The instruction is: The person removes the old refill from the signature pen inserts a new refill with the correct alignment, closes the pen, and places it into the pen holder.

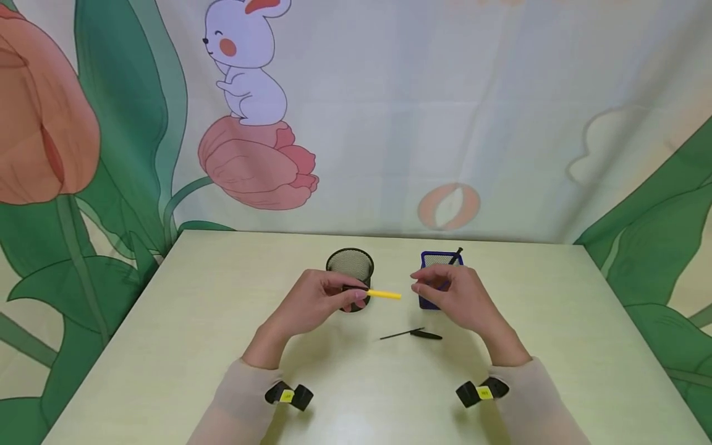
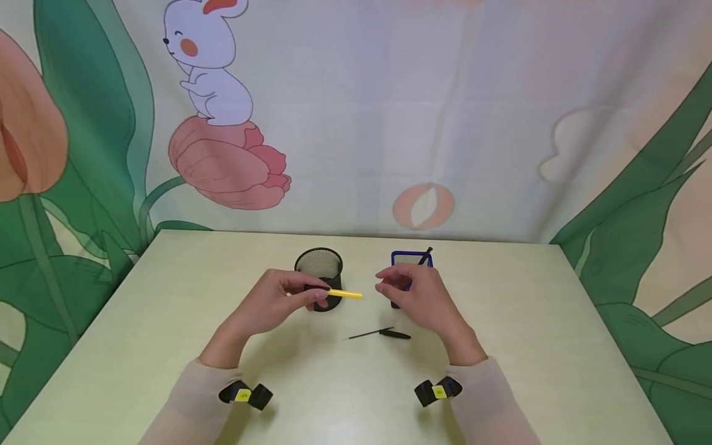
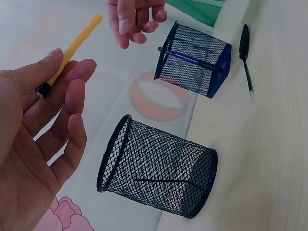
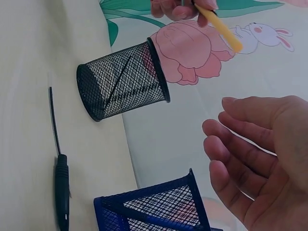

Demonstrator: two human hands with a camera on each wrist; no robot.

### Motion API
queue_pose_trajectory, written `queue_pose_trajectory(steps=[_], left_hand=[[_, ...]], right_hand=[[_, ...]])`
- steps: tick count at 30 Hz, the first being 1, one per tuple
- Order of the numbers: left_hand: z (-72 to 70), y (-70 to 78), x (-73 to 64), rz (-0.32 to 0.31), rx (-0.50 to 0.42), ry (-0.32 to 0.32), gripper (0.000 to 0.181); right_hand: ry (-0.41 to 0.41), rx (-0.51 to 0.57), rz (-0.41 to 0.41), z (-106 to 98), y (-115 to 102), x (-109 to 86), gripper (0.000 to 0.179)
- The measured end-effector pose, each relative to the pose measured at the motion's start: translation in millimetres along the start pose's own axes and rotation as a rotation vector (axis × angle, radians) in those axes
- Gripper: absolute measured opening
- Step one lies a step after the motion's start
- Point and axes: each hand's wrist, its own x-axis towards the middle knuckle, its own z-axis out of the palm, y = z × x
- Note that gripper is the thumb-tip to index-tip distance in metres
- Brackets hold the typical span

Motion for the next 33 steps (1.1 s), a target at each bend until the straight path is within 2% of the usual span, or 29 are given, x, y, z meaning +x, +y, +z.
queue_pose_trajectory(steps=[9, 14, 21, 27, 33], left_hand=[[-7.1, -0.4, 2.2, -0.024, -0.008, 0.026, 0.02], [-14.9, -1.5, 4.5, -0.018, 0.006, 0.049, 0.021], [-25.0, -2.0, 5.9, 0.005, 0.032, 0.069, 0.024], [-30.5, -1.8, 5.9, 0.017, 0.026, 0.082, 0.017], [-32.6, 1.8, 5.9, 0.018, 0.026, 0.087, 0.02]], right_hand=[[-0.06, -0.073, -0.069, 8.5, -1.9, 27.4, 0.015], [-0.084, -0.119, -0.076, 14.4, -2.6, 40.5, 0.016], [-0.108, -0.107, -0.049, 23.4, -9.9, 56.0, 0.015], [-0.12, -0.1, -0.082, 37.5, -16.3, 66.8, 0.015], [-0.114, -0.204, -0.136, 50.8, -24.1, 79.9, 0.015]])
